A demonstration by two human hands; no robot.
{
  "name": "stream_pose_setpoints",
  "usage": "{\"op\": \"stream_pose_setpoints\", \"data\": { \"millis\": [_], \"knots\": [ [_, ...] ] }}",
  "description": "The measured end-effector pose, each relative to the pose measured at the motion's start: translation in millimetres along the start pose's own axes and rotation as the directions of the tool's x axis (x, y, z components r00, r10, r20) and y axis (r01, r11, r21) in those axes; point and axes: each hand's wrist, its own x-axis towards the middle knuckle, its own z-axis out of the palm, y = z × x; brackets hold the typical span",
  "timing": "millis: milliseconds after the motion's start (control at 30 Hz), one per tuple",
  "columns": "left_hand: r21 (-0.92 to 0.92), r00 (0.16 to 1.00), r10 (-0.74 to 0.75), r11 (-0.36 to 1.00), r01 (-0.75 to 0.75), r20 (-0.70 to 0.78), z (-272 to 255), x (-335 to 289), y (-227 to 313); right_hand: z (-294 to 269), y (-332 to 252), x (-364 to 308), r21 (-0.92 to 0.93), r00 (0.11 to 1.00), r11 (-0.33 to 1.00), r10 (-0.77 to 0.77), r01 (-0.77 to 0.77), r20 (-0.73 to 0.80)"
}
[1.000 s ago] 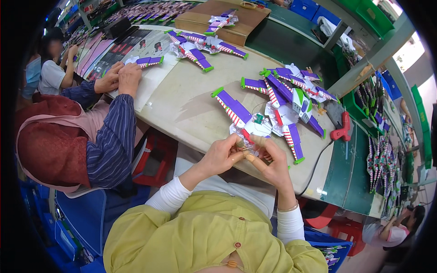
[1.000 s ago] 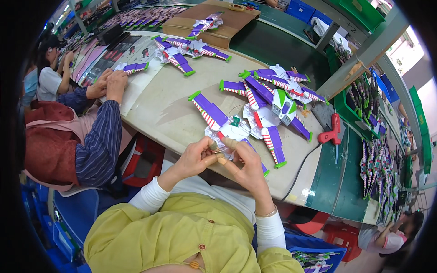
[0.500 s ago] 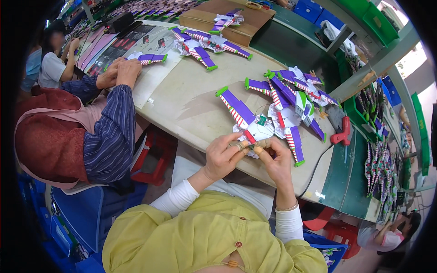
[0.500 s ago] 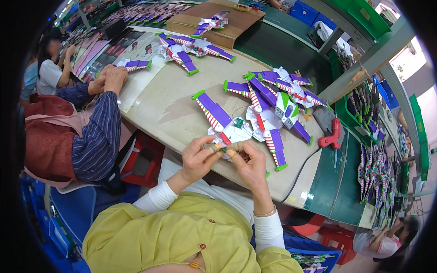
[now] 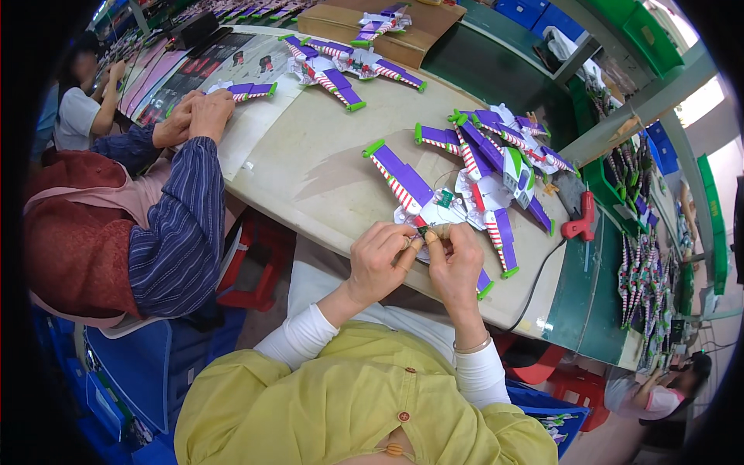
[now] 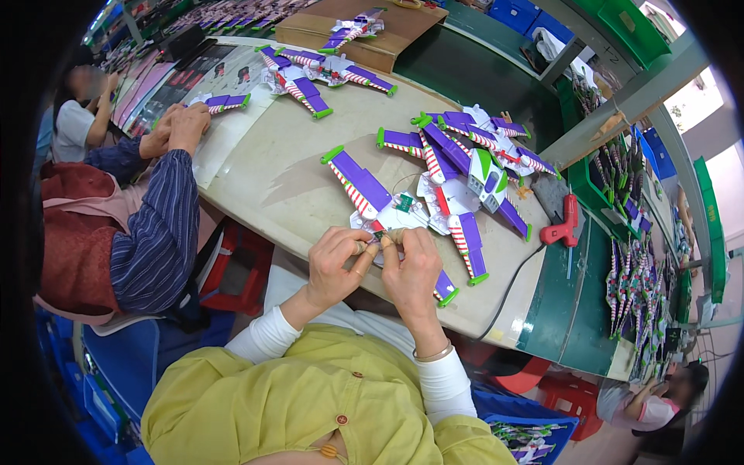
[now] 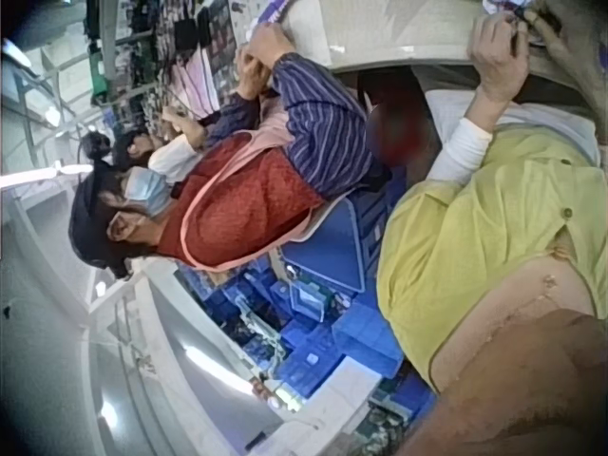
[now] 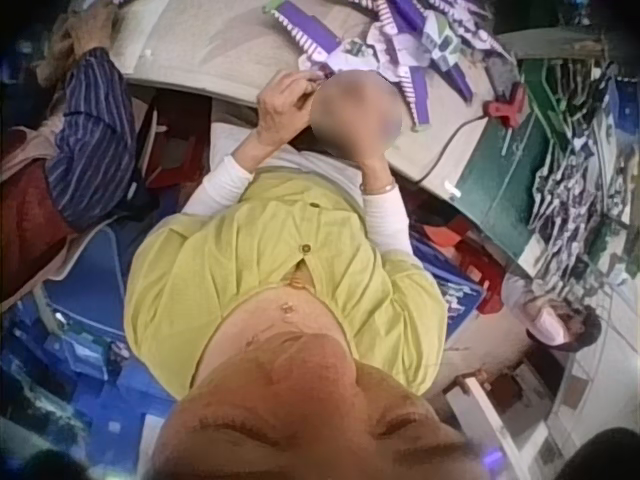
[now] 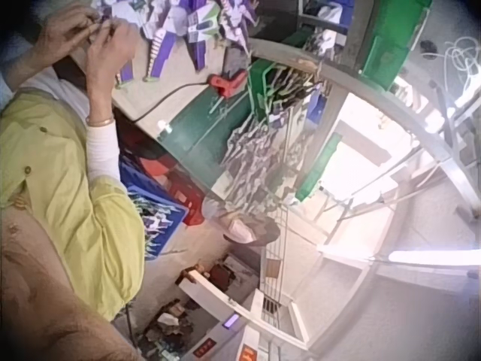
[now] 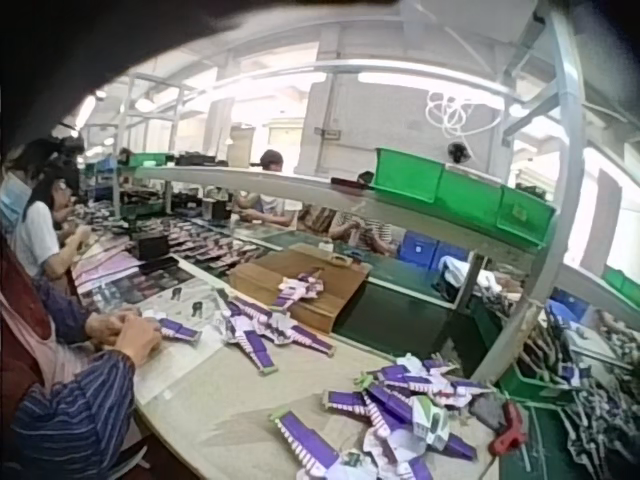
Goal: Assembling and glueing plastic and paper toy airplane wings in a factory setting.
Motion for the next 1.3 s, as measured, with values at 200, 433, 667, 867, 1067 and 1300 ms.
{"op": "stream_pose_setpoints", "data": {
  "millis": [200, 433, 667, 867, 1067, 1300],
  "knots": [
    [-0.022, 0.996, 0.016, 1.000, -0.014, 0.090, -7.6, 1.6, 1.1, -2.4, -15.5, 6.2, -0.293, 0.988, 0.944, -0.132, 0.152, 0.086],
    [-0.150, 0.979, 0.054, 0.988, -0.024, 0.197, -24.1, 5.0, -5.3, -4.1, -32.9, 16.2, -0.485, 0.953, 0.836, -0.136, 0.258, 0.272],
    [-0.210, 0.907, 0.005, 0.973, 0.093, 0.422, -34.9, 22.0, -20.4, -2.4, -33.0, 18.5, -0.526, 0.942, 0.810, -0.089, 0.258, 0.325],
    [-0.223, 0.937, 0.010, 0.972, 0.072, 0.348, -31.5, 20.6, -22.5, -2.3, -39.1, 24.5, -0.532, 0.884, 0.741, -0.178, 0.409, 0.431],
    [-0.254, 0.928, 0.085, 0.967, 0.010, 0.362, -33.7, 31.5, -26.7, -8.0, -37.9, 36.3, -0.508, 0.825, 0.692, -0.233, 0.513, 0.516],
    [0.150, 0.919, 0.149, 0.965, -0.216, 0.366, -42.1, 82.0, -68.7, -14.1, -19.8, 44.1, -0.295, 0.802, 0.799, -0.347, 0.524, 0.486]
  ]
}}
